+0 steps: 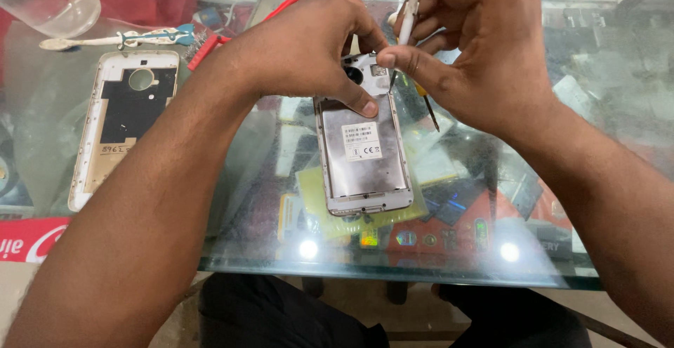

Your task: The person disassembles and reassembles two smartphones on a glass workbench. They remove back covers, use a screwdriver to loosen screws, and pry open the devices with a plastic tool. The person then reattaches the back covers and inspects the phones.

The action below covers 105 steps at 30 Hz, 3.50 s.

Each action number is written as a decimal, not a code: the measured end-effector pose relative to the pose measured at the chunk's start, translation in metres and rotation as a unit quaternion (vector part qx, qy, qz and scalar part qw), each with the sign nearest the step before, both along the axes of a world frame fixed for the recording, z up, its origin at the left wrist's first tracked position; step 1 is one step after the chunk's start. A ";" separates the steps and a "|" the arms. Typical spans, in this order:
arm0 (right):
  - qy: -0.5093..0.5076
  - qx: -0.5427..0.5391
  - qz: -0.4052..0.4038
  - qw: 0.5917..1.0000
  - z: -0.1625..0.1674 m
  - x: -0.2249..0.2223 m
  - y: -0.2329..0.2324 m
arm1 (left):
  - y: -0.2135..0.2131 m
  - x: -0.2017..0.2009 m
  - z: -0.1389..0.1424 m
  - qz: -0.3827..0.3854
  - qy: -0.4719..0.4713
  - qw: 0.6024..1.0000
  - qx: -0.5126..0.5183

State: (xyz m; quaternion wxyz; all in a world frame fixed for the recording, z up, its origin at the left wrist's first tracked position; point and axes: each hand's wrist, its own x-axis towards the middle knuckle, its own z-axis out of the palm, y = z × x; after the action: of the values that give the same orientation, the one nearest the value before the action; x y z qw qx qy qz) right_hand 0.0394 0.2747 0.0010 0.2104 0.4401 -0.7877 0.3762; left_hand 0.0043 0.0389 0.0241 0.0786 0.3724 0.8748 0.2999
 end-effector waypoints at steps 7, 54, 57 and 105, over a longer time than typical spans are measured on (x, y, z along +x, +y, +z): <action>-0.005 0.038 0.008 0.999 0.002 -0.001 0.006 | -0.002 0.002 0.000 0.019 -0.008 1.000 -0.012; -0.109 -0.009 0.057 0.992 0.018 0.009 -0.005 | 0.001 0.008 0.007 0.043 -0.031 0.998 -0.044; -0.159 -0.013 0.093 0.983 0.017 0.006 -0.004 | 0.001 0.007 0.007 0.037 -0.056 0.998 -0.015; -0.055 0.003 0.121 0.991 0.004 -0.001 -0.005 | -0.003 0.003 0.001 0.021 -0.014 0.999 -0.026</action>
State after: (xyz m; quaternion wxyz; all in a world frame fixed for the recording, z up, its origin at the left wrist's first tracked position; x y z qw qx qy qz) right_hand 0.0387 0.2694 0.0052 0.1182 0.5117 -0.7402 0.4200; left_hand 0.0070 0.0363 0.0252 0.0943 0.3477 0.8886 0.2837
